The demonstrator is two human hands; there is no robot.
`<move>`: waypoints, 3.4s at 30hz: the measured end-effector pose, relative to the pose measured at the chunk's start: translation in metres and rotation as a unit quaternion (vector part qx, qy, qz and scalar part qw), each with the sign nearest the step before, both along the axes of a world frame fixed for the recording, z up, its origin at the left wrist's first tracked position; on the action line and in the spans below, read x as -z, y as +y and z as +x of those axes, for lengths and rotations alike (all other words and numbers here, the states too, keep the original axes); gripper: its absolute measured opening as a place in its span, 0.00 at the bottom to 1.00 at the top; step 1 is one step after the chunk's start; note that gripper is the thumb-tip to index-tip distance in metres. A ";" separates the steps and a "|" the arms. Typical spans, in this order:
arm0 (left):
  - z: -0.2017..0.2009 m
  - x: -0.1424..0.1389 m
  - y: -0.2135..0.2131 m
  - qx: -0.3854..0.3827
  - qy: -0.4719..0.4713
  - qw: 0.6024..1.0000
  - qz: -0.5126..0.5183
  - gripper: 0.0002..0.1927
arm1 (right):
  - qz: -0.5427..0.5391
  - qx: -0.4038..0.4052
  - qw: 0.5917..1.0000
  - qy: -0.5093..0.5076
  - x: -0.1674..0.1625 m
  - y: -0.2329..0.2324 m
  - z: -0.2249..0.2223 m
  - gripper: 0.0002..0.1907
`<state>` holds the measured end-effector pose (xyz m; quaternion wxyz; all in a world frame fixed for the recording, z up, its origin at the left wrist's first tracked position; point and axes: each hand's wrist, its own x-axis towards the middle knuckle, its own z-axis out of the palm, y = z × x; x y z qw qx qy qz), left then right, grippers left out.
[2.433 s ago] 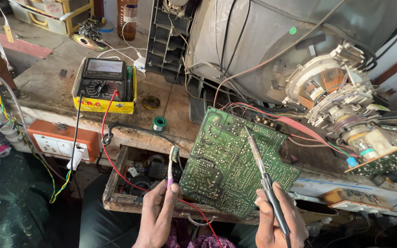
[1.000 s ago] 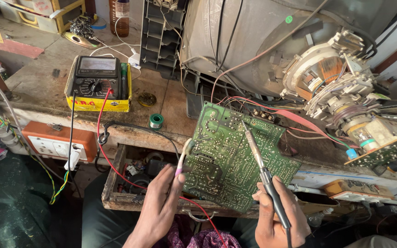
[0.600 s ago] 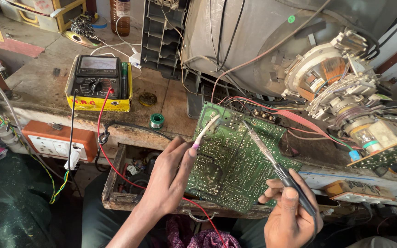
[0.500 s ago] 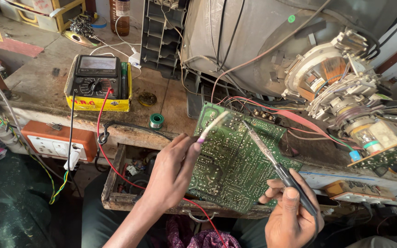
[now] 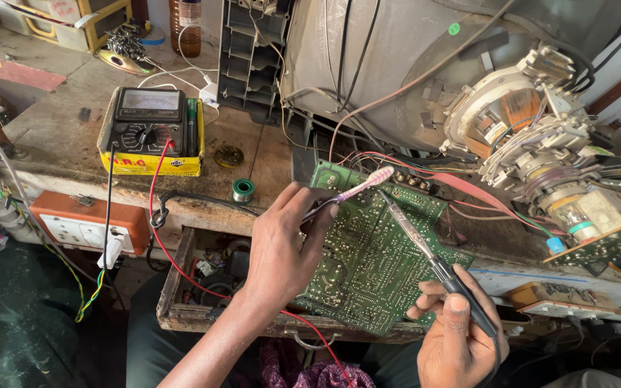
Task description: The person works on a disassembled TV chassis at a cluttered repair bench, handling a large circuit board and a wiring harness. They position the board, use a soldering iron on its underside while holding a toothbrush, and touch the board's components, with a multimeter connected nearby. At the end they set the board down and pick up a phone.
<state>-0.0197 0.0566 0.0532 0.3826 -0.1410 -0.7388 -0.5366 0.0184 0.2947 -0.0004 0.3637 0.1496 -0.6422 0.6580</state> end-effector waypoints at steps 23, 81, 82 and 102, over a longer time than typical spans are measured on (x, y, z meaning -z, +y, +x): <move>-0.001 0.004 -0.005 -0.006 -0.031 0.998 -0.061 0.06 | -0.083 -0.037 0.993 0.076 0.014 0.044 0.007 0.16; -0.032 0.101 -0.021 0.193 -0.113 0.944 0.244 0.12 | -0.211 -0.156 0.955 0.136 0.034 0.022 -0.070 0.15; -0.032 0.100 -0.021 0.191 -0.104 0.948 0.231 0.10 | -0.211 -0.149 0.958 0.128 0.036 0.023 -0.071 0.14; -0.029 0.107 -0.013 0.168 -0.161 0.945 0.231 0.07 | 0.226 0.182 0.930 0.224 0.029 0.026 -0.001 0.14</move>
